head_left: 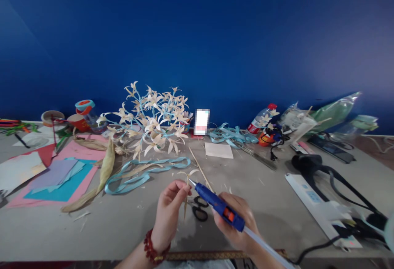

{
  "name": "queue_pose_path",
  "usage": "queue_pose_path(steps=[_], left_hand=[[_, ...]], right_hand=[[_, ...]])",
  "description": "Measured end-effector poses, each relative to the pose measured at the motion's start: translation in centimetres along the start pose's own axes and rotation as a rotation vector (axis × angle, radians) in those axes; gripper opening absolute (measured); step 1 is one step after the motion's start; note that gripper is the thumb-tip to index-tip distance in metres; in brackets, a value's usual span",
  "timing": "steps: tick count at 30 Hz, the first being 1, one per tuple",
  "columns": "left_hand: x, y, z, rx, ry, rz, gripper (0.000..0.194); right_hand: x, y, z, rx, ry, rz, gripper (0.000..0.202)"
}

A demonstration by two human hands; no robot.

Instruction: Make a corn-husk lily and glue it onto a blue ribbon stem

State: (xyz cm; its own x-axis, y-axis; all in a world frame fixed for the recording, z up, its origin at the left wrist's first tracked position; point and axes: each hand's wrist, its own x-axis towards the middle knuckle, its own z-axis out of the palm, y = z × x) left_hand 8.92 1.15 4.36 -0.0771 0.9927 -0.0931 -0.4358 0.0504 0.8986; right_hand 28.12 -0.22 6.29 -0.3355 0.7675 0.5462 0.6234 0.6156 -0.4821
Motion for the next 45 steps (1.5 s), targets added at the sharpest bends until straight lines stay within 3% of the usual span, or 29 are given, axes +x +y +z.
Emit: queue_pose_path(steps=[23, 29, 33, 37, 41, 45], left_hand=[[-0.1, 0.0, -0.1, 0.002, -0.002, 0.001, 0.019], [0.2, 0.0, -0.4, -0.173, -0.002, -0.061, 0.017], [0.5, -0.1, -1.5, -0.321, -0.017, -0.170, 0.017], [0.5, -0.8, -2.7, -0.378, 0.056, -0.255, 0.017], [0.0, -1.3, -3.8, -0.386, 0.126, -0.246, 0.017], [0.0, -1.0, -4.7, -0.381, 0.190, -0.152, 0.018]], right_hand=[[-0.2, 0.3, 0.1, -0.018, -0.061, 0.019, 0.014], [-0.1, 0.7, -0.2, -0.023, -0.088, 0.098, 0.012], [0.4, 4.1, -0.4, -0.175, -0.125, 0.190, 0.014], [2.0, 9.8, -0.5, -0.576, -0.282, 0.455, 0.016], [3.6, 14.2, -0.6, -0.585, -0.348, 0.440, 0.021], [4.5, 15.8, -2.4, -0.486, -0.459, 0.321, 0.030]])
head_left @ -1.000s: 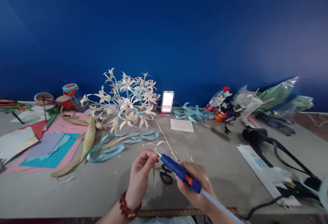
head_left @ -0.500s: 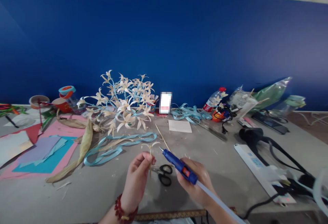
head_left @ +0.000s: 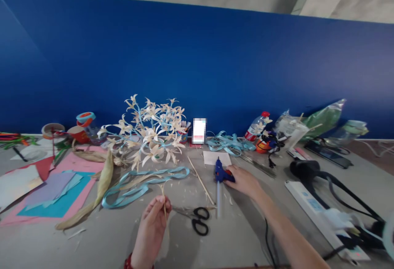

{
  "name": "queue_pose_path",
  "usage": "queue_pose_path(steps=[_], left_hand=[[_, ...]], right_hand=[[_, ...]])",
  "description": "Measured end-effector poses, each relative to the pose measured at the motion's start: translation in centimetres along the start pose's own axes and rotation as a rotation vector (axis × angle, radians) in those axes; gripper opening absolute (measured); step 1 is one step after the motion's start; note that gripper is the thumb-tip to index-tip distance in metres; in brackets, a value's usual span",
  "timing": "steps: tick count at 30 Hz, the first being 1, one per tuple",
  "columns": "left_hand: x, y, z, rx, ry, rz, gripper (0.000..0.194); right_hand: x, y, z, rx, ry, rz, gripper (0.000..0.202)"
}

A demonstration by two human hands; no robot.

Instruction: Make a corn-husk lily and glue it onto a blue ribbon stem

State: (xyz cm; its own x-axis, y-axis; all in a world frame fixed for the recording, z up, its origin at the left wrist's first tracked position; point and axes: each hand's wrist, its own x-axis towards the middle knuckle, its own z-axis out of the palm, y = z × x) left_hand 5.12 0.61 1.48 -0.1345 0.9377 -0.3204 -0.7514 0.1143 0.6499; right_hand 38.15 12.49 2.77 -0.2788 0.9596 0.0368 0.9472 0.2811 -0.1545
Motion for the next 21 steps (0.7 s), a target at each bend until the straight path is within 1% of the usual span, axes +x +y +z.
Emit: queue_pose_path(steps=[2, 3, 5, 6, 8, 10, 12, 13, 15, 17, 19, 21], left_hand=[[0.2, 0.3, -0.2, 0.001, 0.031, 0.044, 0.019], [0.4, 0.3, -0.2, 0.001, 0.044, 0.055, 0.019], [0.6, 0.1, 0.0, -0.001, 0.053, 0.054, 0.021], [0.6, -0.1, 0.2, 0.005, 0.045, 0.047, 0.021], [0.6, -0.6, 0.6, 0.030, 0.007, 0.028, 0.020], [0.3, -0.9, 1.0, 0.056, -0.030, 0.016, 0.019], [-0.1, -0.9, 1.1, 0.080, -0.059, 0.019, 0.020], [-0.2, -0.8, 1.1, 0.090, -0.066, 0.027, 0.020], [-0.4, -0.4, 0.8, 0.112, -0.061, 0.048, 0.022], [-0.5, 0.0, 0.4, 0.128, -0.040, 0.060, 0.022], [-0.3, 0.3, 0.1, 0.127, -0.018, 0.060, 0.021], [-0.1, 0.4, 0.1, 0.118, -0.015, 0.050, 0.020]], right_hand=[[0.2, 0.1, -1.3, 0.039, -0.003, -0.056, 0.031], [0.4, -0.4, -1.9, 0.069, 0.015, -0.074, 0.029], [1.4, -2.4, -2.6, 0.223, 0.101, -0.103, 0.018], [2.3, -3.9, -2.6, 0.253, 0.106, -0.134, 0.015], [4.8, -7.5, -1.8, 0.291, 0.086, -0.188, 0.015], [7.8, -11.0, 0.0, 0.324, 0.050, -0.247, 0.011], [10.7, -13.8, 2.0, 0.343, 0.036, -0.255, 0.011], [11.9, -14.8, 2.9, 0.348, 0.028, -0.248, 0.012], [13.6, -16.0, 4.5, 0.362, 0.002, -0.242, 0.014], [14.5, -16.4, 5.4, 0.387, -0.015, -0.238, 0.017], [14.6, -16.3, 5.7, 0.432, -0.013, -0.229, 0.016], [14.2, -16.0, 5.5, 0.498, 0.007, -0.205, 0.009]])
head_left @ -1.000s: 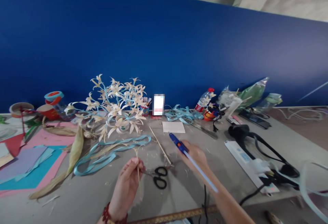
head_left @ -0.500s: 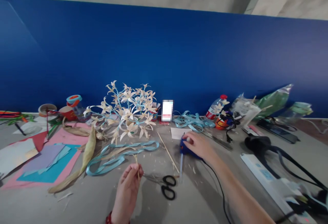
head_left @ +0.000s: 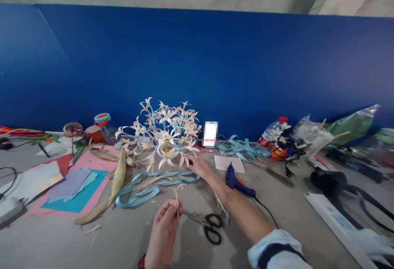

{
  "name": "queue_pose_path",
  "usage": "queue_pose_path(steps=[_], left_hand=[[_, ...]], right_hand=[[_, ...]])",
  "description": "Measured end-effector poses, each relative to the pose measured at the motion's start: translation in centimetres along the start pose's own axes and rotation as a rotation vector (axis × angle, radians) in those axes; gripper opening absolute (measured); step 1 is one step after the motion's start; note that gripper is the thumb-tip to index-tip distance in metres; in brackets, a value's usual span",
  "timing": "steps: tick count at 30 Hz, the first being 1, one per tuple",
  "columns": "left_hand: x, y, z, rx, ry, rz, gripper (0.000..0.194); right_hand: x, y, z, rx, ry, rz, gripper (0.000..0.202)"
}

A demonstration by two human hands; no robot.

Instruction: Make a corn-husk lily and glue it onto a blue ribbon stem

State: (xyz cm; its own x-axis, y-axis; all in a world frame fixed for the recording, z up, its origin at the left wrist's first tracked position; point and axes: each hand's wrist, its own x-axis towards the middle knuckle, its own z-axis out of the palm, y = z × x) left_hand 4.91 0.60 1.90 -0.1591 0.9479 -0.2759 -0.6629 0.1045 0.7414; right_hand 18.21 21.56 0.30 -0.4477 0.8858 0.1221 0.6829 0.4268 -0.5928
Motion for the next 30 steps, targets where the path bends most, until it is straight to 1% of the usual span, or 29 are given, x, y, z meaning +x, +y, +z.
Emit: queue_pose_path(steps=[2, 5, 8, 11, 13, 15, 17, 21, 30], left_hand=[[0.2, 0.0, 0.3, -0.011, -0.010, -0.012, 0.020], [0.5, 0.0, 1.1, -0.014, -0.039, -0.030, 0.021], [0.5, 0.0, 2.1, 0.005, -0.071, -0.042, 0.024], [0.3, -0.2, 3.3, 0.038, -0.088, -0.042, 0.024], [0.0, -0.5, 4.1, 0.056, -0.109, -0.039, 0.023], [-0.3, -0.8, 4.8, 0.065, -0.135, -0.039, 0.022], [-0.7, -1.1, 5.3, 0.073, -0.161, -0.037, 0.021], [-1.2, -1.3, 5.7, 0.102, -0.188, -0.026, 0.021], [-1.5, -1.1, 5.7, 0.112, -0.195, -0.006, 0.018]], right_hand=[[-1.0, 0.0, -0.7, 0.085, 0.046, 0.025, 0.005], [-3.6, -0.5, -2.3, 0.249, 0.098, 0.052, 0.012], [-7.7, -1.9, -4.1, 0.395, 0.154, 0.064, 0.018], [-12.2, -4.1, -5.7, 0.500, 0.244, 0.068, 0.020], [-14.5, -5.7, -6.6, 0.668, 0.309, -0.029, 0.014], [-15.8, -7.0, -7.1, 0.684, 0.357, -0.125, 0.008], [-16.4, -7.9, -7.4, 0.617, 0.399, -0.174, 0.005], [-16.5, -8.3, -7.5, 0.494, 0.452, -0.184, 0.005], [-16.4, -8.2, -7.1, 0.450, 0.464, -0.210, 0.006]])
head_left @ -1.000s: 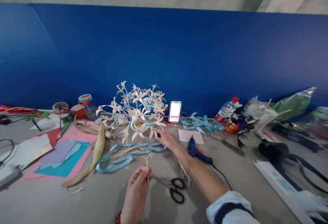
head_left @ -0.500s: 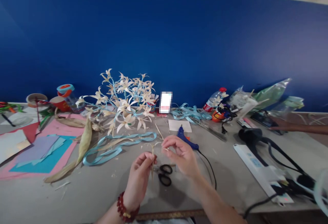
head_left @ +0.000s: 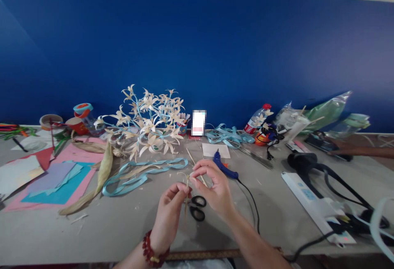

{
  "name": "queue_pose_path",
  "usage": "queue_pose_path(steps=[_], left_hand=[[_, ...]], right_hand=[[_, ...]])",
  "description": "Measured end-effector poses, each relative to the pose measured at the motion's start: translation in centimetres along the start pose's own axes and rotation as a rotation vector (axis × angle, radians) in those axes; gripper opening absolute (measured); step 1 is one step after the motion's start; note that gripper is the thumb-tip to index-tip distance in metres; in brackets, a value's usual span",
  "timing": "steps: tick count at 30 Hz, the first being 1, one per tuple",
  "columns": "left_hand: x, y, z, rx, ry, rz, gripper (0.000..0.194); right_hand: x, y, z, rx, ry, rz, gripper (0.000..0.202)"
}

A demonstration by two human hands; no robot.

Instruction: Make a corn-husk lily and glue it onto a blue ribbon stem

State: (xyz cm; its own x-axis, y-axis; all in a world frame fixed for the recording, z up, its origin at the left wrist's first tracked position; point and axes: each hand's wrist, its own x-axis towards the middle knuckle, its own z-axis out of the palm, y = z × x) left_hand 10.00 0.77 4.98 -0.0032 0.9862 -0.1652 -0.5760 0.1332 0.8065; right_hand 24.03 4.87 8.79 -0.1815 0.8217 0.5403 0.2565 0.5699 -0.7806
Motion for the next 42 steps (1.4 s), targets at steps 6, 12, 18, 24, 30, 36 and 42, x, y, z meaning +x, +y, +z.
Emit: queue_pose_path(steps=[6, 12, 18, 24, 30, 36, 42], left_hand=[[-0.1, -0.1, -0.1, -0.011, -0.015, -0.007, 0.019], [0.0, -0.3, -0.4, -0.030, -0.029, -0.004, 0.017], [0.0, -0.4, -0.5, -0.036, -0.038, -0.007, 0.017], [0.0, -0.5, -0.5, -0.033, -0.046, 0.000, 0.017], [0.0, -0.6, -0.5, -0.048, -0.057, 0.010, 0.016], [-0.2, -0.5, -0.6, -0.017, -0.054, 0.033, 0.015], [-0.4, -0.4, -0.3, -0.010, -0.081, 0.045, 0.016]], right_hand=[[0.0, -0.1, 0.2, -0.005, 0.013, -0.014, 0.006], [0.2, -0.4, 0.6, -0.038, 0.036, -0.063, 0.007], [0.3, -0.7, 0.8, -0.107, 0.053, -0.139, 0.011], [0.1, -0.5, 0.9, -0.177, 0.048, -0.191, 0.013], [-0.1, -0.6, 0.7, -0.170, 0.043, -0.170, 0.016], [-1.1, -0.8, 0.0, -0.123, 0.039, -0.097, 0.025], [-1.4, -1.1, 0.0, -0.125, 0.024, -0.097, 0.026]])
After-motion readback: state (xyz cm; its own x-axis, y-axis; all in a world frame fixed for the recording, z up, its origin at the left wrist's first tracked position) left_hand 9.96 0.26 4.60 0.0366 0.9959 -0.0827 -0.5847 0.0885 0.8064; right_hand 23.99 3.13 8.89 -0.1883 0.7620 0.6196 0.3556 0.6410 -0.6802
